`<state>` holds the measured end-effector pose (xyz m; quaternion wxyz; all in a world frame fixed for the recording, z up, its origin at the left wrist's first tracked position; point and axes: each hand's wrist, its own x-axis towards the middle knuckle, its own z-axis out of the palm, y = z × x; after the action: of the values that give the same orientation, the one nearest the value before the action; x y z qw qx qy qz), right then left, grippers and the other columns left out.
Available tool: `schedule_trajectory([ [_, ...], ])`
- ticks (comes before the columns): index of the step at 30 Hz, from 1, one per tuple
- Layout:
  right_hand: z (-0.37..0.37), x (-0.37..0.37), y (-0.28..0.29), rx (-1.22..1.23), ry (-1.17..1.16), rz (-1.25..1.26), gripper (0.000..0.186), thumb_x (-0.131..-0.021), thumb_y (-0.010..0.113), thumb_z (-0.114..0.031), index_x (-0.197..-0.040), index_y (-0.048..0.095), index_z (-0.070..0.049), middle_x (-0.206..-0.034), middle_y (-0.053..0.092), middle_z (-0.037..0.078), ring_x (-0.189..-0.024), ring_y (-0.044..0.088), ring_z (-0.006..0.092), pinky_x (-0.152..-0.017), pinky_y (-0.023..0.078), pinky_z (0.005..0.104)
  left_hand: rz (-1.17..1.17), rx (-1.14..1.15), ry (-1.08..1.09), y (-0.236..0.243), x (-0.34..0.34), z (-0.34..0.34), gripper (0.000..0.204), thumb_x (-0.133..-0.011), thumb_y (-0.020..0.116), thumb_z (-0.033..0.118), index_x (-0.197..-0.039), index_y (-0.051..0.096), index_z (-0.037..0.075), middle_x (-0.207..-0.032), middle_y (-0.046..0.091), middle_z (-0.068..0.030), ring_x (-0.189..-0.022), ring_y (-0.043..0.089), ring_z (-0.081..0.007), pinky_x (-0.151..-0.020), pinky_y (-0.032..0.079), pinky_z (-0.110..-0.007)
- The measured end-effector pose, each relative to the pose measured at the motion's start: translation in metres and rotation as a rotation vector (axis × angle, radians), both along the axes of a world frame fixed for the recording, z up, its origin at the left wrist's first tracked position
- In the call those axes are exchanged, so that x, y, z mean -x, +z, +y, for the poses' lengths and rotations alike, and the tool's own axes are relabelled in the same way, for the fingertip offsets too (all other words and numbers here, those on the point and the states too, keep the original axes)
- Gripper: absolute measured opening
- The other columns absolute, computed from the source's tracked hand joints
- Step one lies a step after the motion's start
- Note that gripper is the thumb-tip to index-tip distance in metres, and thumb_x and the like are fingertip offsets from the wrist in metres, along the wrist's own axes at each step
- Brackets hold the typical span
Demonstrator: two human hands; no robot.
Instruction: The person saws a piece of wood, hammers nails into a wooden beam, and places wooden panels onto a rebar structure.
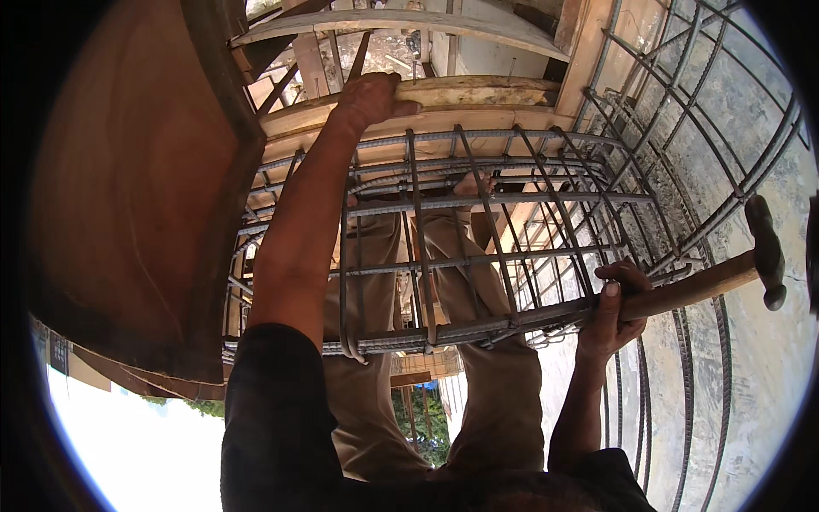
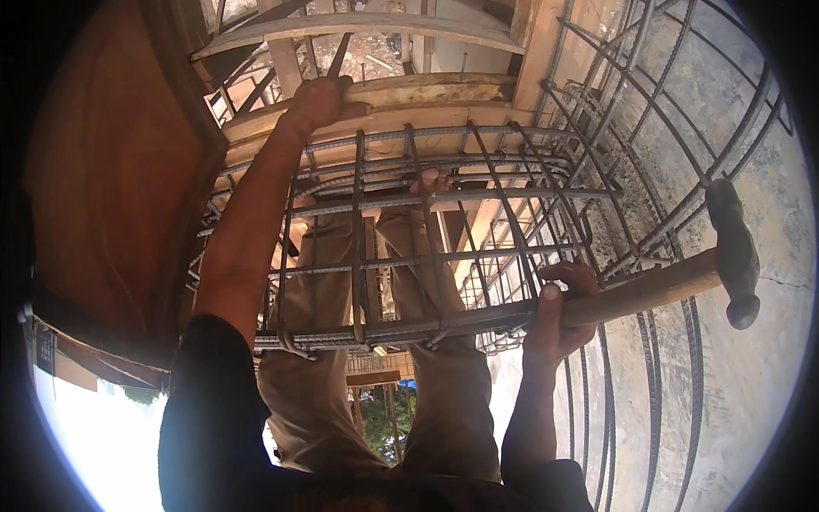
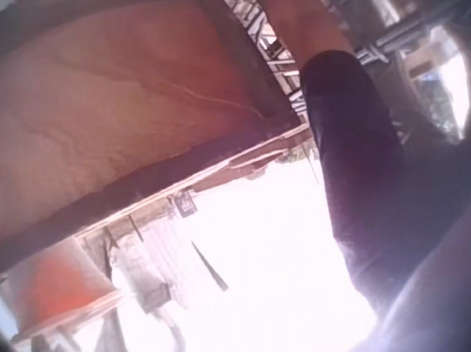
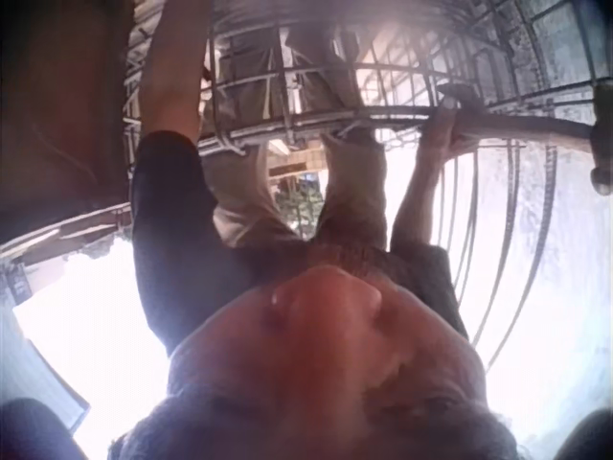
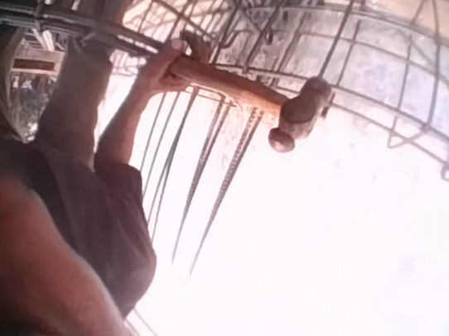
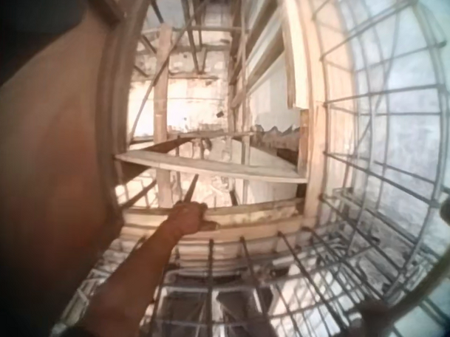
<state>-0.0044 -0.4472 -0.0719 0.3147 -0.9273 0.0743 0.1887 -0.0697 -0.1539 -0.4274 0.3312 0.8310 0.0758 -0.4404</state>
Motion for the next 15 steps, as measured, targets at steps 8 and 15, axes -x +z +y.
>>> schedule_trajectory([
  [8, -0.003, -0.002, -0.002, -0.021, 0.049, 0.007, 0.03, -0.094, 0.063, -0.026, -0.106, 0.061, 0.001, -0.092, 0.066, 0.011, -0.093, 0.057, 0.0212, -0.096, 0.041, 0.0414, 0.041, -0.073, 0.017, 0.014, -0.009, -0.009, 0.077, -0.076, 0.07, 0.073, -0.112, 0.07, 0.005, -0.101, 0.073, -0.0178, -0.098, 0.071, -0.0341, -0.085, 0.055, -0.045],
  [15, 0.008, -0.017, 0.006, 0.065, 0.052, 0.113, 0.032, -0.094, 0.064, -0.027, -0.107, 0.061, 0.002, -0.094, 0.064, 0.011, -0.09, 0.058, 0.0203, -0.088, 0.043, 0.0366, 0.057, -0.079, -0.004, 0.013, -0.004, -0.002, 0.082, -0.073, 0.066, 0.079, -0.114, 0.071, 0.009, -0.096, 0.075, -0.0132, -0.095, 0.072, -0.0272, -0.084, 0.055, -0.041],
])
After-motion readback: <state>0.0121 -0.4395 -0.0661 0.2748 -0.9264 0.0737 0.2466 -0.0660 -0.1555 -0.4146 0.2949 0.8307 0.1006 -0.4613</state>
